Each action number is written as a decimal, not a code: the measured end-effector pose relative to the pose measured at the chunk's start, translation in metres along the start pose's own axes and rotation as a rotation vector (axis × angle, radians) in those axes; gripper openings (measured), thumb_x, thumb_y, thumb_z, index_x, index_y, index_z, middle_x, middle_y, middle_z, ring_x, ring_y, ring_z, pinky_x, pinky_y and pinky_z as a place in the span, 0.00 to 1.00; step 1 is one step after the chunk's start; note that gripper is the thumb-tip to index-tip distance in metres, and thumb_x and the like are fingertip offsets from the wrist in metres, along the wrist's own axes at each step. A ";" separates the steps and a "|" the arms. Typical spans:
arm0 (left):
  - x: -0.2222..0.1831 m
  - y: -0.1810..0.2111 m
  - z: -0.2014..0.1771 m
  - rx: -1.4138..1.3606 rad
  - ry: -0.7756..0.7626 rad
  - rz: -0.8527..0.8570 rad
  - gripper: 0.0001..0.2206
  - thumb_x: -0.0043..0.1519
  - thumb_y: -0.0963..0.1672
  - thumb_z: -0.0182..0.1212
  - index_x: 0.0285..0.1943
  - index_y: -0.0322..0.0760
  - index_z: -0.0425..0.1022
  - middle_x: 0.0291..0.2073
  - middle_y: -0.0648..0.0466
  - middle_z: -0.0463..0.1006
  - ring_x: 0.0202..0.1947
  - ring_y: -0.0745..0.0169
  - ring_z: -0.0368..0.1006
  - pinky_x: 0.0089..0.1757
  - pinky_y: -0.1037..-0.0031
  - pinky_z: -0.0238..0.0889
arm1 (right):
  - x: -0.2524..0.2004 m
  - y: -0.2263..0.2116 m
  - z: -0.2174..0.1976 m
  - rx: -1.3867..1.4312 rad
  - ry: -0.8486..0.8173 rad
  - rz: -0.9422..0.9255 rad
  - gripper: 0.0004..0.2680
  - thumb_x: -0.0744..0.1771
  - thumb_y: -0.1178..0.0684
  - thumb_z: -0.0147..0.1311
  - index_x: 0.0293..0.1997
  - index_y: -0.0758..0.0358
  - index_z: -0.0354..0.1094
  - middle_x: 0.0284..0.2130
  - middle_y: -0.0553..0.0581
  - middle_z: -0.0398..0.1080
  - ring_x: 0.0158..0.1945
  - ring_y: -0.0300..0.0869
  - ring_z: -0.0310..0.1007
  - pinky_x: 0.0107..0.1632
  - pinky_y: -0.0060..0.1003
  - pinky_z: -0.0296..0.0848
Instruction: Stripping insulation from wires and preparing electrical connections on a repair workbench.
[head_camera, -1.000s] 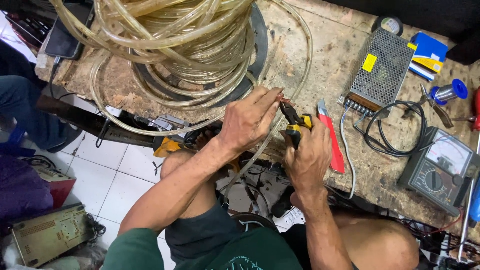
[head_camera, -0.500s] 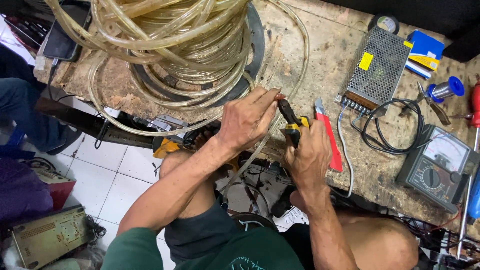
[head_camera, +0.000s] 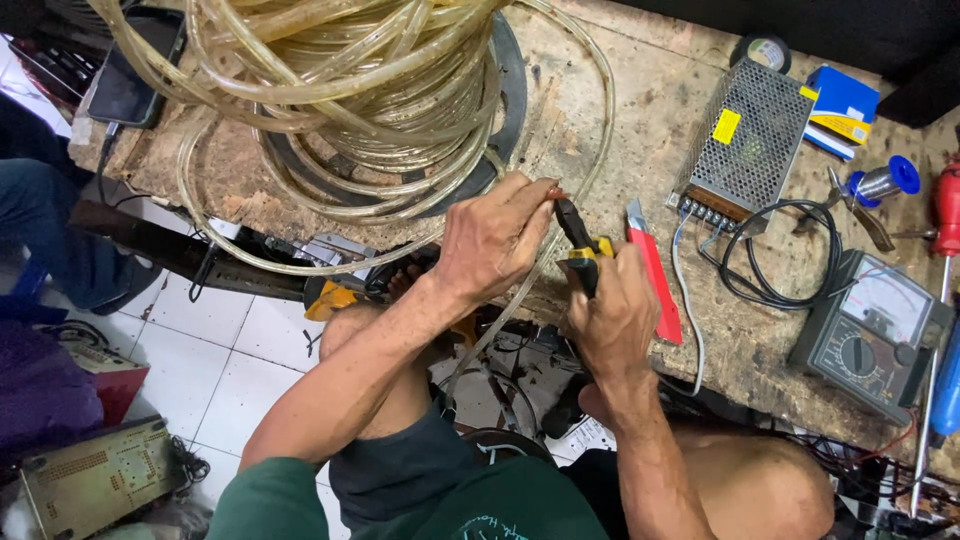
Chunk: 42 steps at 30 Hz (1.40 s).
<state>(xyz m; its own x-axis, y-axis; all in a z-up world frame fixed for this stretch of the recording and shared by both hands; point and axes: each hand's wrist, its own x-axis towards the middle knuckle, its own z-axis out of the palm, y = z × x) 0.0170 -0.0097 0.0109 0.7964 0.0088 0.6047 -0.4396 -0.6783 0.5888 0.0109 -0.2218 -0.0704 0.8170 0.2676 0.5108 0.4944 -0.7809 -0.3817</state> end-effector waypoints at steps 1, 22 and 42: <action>-0.001 -0.005 0.002 0.001 0.002 0.003 0.09 0.69 0.45 0.52 0.50 0.44 0.78 0.30 0.54 0.74 0.27 0.49 0.78 0.30 0.64 0.73 | 0.014 -0.018 -0.015 0.000 0.003 -0.002 0.04 0.68 0.55 0.58 0.35 0.60 0.70 0.40 0.58 0.67 0.33 0.47 0.71 0.32 0.38 0.72; 0.009 0.017 -0.023 -0.113 -0.457 0.004 0.18 0.66 0.51 0.62 0.60 0.39 0.77 0.34 0.50 0.67 0.28 0.50 0.70 0.30 0.61 0.65 | 0.022 -0.036 -0.076 0.330 -0.262 0.179 0.09 0.65 0.49 0.66 0.31 0.58 0.69 0.33 0.55 0.70 0.32 0.57 0.73 0.33 0.45 0.69; -0.021 0.002 0.037 -0.501 -0.159 -0.006 0.20 0.59 0.47 0.72 0.24 0.39 0.62 0.13 0.52 0.59 0.14 0.56 0.60 0.23 0.70 0.54 | 0.003 -0.040 -0.079 0.725 -0.202 0.398 0.07 0.65 0.55 0.65 0.30 0.66 0.75 0.32 0.58 0.76 0.35 0.42 0.72 0.42 0.42 0.72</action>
<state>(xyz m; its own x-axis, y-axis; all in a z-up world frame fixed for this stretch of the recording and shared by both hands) 0.0148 -0.0380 -0.0205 0.8355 -0.1264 0.5348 -0.5488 -0.2439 0.7996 -0.0301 -0.2341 0.0074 0.9734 0.1993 0.1127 0.1704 -0.3019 -0.9380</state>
